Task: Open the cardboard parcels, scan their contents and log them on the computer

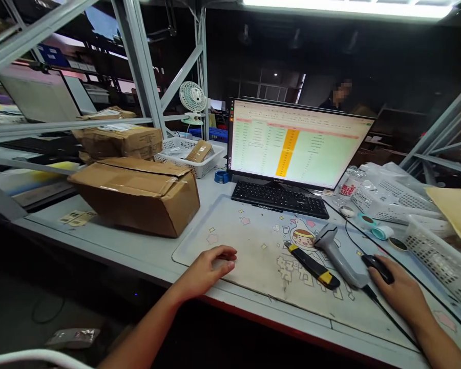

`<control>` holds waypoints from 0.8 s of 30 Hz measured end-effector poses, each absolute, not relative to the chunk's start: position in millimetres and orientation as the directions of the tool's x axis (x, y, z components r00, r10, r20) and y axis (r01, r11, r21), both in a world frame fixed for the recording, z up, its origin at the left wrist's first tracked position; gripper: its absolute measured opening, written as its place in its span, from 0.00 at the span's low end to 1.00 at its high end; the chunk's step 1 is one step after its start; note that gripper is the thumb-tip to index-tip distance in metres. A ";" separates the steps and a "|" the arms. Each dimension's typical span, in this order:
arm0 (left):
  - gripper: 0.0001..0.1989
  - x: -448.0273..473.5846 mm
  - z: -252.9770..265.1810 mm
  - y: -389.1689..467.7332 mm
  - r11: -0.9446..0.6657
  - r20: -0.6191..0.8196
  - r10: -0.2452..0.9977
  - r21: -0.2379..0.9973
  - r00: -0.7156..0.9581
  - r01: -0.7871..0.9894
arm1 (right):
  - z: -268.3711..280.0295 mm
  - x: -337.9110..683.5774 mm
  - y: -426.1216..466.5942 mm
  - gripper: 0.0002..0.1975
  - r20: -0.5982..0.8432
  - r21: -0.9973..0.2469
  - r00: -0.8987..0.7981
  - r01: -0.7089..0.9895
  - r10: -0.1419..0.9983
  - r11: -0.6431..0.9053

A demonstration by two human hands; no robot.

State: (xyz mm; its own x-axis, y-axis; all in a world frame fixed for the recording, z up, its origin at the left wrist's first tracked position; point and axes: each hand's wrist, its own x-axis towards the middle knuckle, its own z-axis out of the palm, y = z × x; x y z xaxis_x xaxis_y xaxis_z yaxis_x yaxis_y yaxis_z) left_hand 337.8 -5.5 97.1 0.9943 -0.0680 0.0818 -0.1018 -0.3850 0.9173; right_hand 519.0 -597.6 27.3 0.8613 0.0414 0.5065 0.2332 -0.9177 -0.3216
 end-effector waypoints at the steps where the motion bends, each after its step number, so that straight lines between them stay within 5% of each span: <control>1: 0.23 337.9 97.2 -5.5 -0.383 0.076 -0.068 0.919 0.995 -0.097 | 27.5 519.3 -597.6 0.34 0.495 -0.322 0.868 0.221 0.035 -0.921; 15: 0.24 340.7 96.2 -5.2 -0.372 0.047 -0.065 0.926 0.997 -0.068 | 32.8 514.8 -593.1 0.31 0.474 -0.326 0.880 0.208 0.031 -0.922; 18: 0.24 336.3 116.6 -14.8 -0.332 0.143 -0.103 0.928 0.984 -0.169 | 33.7 515.6 -592.1 0.32 0.458 -0.326 0.888 0.207 0.037 -0.922; 21: 0.36 317.7 146.3 -28.8 -0.240 0.313 -0.244 0.897 0.918 -0.370 | 35.6 516.3 -590.3 0.32 0.471 -0.336 0.882 0.213 0.032 -0.918; 24: 0.44 287.8 159.8 -39.3 -0.249 0.252 -0.225 0.919 0.941 -0.305 | 42.9 511.5 -584.0 0.30 0.499 -0.363 0.866 0.241 0.030 -0.900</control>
